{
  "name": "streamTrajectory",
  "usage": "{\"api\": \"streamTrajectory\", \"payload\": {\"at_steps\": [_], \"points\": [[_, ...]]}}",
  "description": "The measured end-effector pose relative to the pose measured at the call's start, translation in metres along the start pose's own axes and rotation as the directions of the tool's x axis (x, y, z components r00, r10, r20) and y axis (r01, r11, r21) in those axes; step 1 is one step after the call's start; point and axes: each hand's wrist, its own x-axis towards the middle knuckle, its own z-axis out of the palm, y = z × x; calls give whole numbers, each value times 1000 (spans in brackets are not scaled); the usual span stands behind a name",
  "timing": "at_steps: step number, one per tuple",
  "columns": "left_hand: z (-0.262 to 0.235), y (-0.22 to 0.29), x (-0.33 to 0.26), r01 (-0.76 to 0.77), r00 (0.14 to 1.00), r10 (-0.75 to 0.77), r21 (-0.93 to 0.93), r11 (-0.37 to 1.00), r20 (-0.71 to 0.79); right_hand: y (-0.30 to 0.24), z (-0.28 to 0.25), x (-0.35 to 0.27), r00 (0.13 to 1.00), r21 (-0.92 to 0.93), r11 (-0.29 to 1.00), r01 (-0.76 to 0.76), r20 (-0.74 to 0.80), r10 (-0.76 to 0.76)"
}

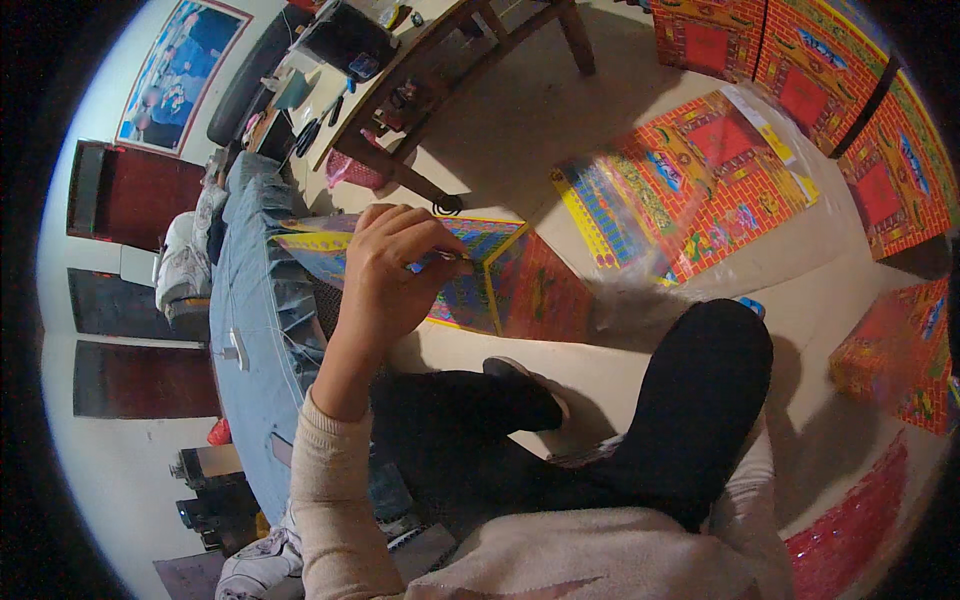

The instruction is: The person sits on the floor and assembles a colorful printed cardboard box by folding flaps and securing them with adhesive tape. The person repeatedly folds edges, aligns flaps, and applies tape to complete the box structure.

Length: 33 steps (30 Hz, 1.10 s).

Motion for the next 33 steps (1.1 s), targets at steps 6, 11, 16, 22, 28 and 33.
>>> {"api": "streamTrajectory", "payload": {"at_steps": [6,11,16,22,28,33], "points": [[0,-8,-2,-49,998,48,-32,998,-34,-137,-54,-33,962,254,928,272,-83,-259],[2,-13,-5,-93,992,88,-58,994,-86,-288,-127,-162,700,465,581,668,-126,-703],[2,-11,-7,-135,985,129,-43,990,-117,-356,-98,-309,314,409,347,844,147,-938],[5,-14,-10,-172,977,162,-65,983,-139,-377,-37,-342,159,309,197,930,146,-976],[8,-18,-16,-188,965,173,-59,980,-199,-382,-15,-342,215,237,232,943,98,-972],[12,-17,-16,-183,964,167,-58,981,-207,-380,-3,-341,322,154,333,930,95,-942]]}}
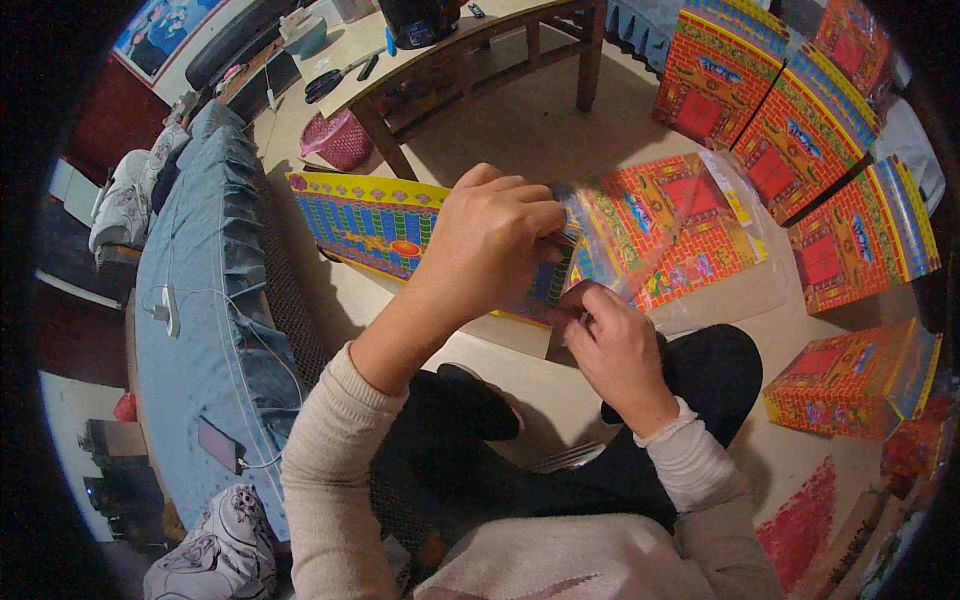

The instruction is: The person sits on the floor and assembles a colorful printed cardboard box by folding flaps and securing them with adhesive tape. The person repeatedly folds edges, aligns flaps, and applies tape to complete the box structure.

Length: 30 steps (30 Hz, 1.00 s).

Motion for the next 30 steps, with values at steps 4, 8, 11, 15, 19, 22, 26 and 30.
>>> {"api": "streamTrajectory", "payload": {"at_steps": [4,8,11,15,19,22,26,30], "points": [[-1,1,1,4,1000,-4,14,1000,4,-8,0,4,996,-21,996,-91,9,92],[-3,2,1,-1,1000,0,28,1000,24,-7,5,2,996,-78,993,-87,-23,86],[-2,5,4,6,1000,-6,-5,1000,-3,-2,3,0,997,-70,994,-82,-2,82],[-5,5,3,16,999,-16,1,1000,47,11,-2,1,995,146,985,-92,58,84],[-5,5,5,-1,999,1,13,1000,45,18,1,-3,994,88,991,-105,53,101],[-6,4,5,20,998,-22,21,1000,60,14,-2,-2,982,10,985,-175,76,173],[-9,11,7,22,998,-23,18,1000,60,21,-5,0,976,-64,974,-217,-26,216],[-9,13,6,18,997,-21,41,999,69,17,-37,-1,986,89,993,-76,-143,88]]}}
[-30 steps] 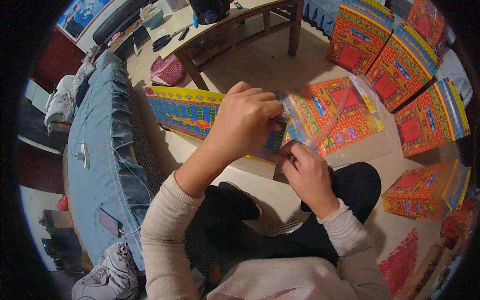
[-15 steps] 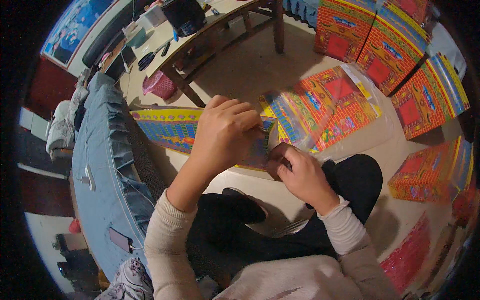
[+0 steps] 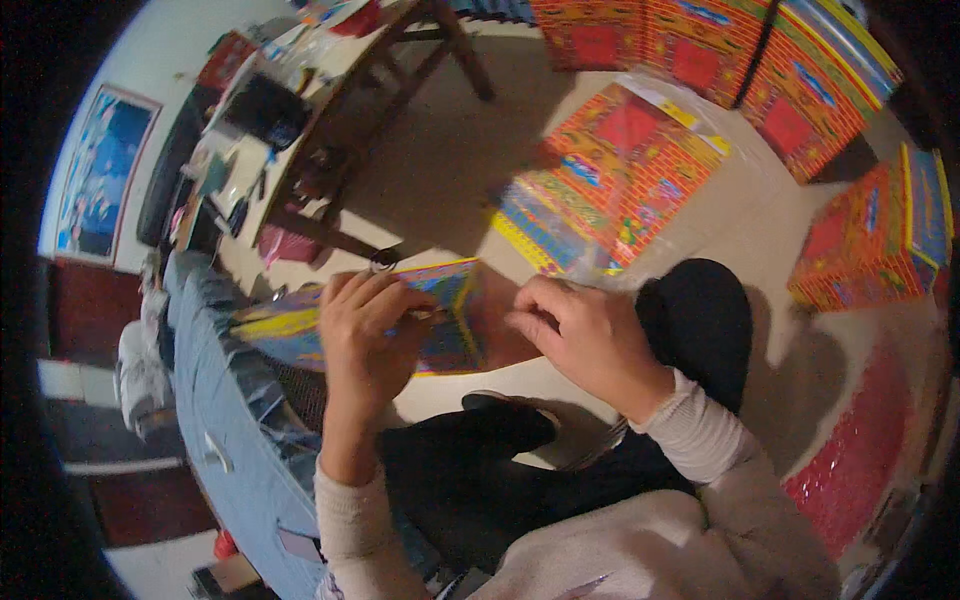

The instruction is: The person sits on the floor and assembles a colorful printed cardboard box by folding flaps and securing them with adhesive tape. The person repeatedly folds edges, aligns flaps, and applies tape to complete the box structure.

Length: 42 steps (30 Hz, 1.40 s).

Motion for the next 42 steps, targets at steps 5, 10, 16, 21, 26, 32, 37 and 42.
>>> {"api": "streamTrajectory", "payload": {"at_steps": [5,10,16,21,26,32,37,42], "points": [[-4,4,-6,79,994,-83,50,996,70,23,-90,-12,935,135,990,29,-354,21],[-2,12,-8,80,997,-80,30,996,6,239,-122,-59,809,235,860,-453,-297,507],[0,6,-9,147,985,-153,72,986,80,457,-75,-194,696,-62,694,-717,-5,718],[-9,0,-17,150,982,-157,77,986,105,505,-33,-210,703,-190,684,-704,-45,710],[2,4,-11,215,968,-222,66,974,121,550,-31,-228,380,207,383,-900,-54,923],[0,6,-8,235,958,-248,101,967,144,526,-38,-215,528,5,529,-849,-59,847],[-6,5,-9,224,961,-237,99,970,143,518,-40,-225,449,502,317,-805,165,878],[-12,7,-14,212,964,-231,146,966,130,522,-22,-245,674,322,636,-702,10,739]]}}
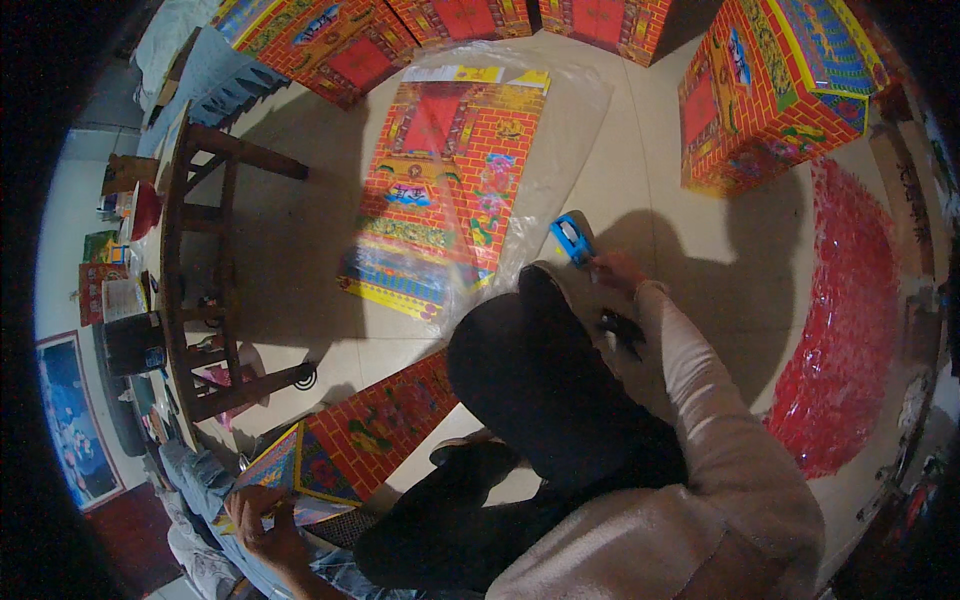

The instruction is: The person sits on the floor and assembles a colorful printed cardboard box by folding flaps and securing them with adhesive tape. The person repeatedly folds edges, aligns flaps, and applies tape to complete the box structure.

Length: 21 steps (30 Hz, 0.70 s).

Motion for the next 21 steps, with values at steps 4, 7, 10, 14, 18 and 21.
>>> {"api": "streamTrajectory", "payload": {"at_steps": [4,7,10,14,18,21], "points": [[9,-7,7,-49,999,50,-27,998,17,24,4,-8,975,196,964,-182,-94,204],[4,-2,1,59,998,-60,-38,998,-11,4,10,-8,938,237,914,-329,-32,346],[6,-2,5,47,999,-47,-37,998,12,18,9,-10,924,211,909,-359,-61,378],[12,-6,9,30,1000,-30,-74,997,10,37,15,-11,894,241,909,-341,-215,393],[1,-2,4,34,999,-34,-31,999,13,13,29,2,878,95,899,-428,-193,439],[6,1,2,91,996,-91,-55,994,-12,19,24,12,813,-85,827,-556,-263,519]]}}
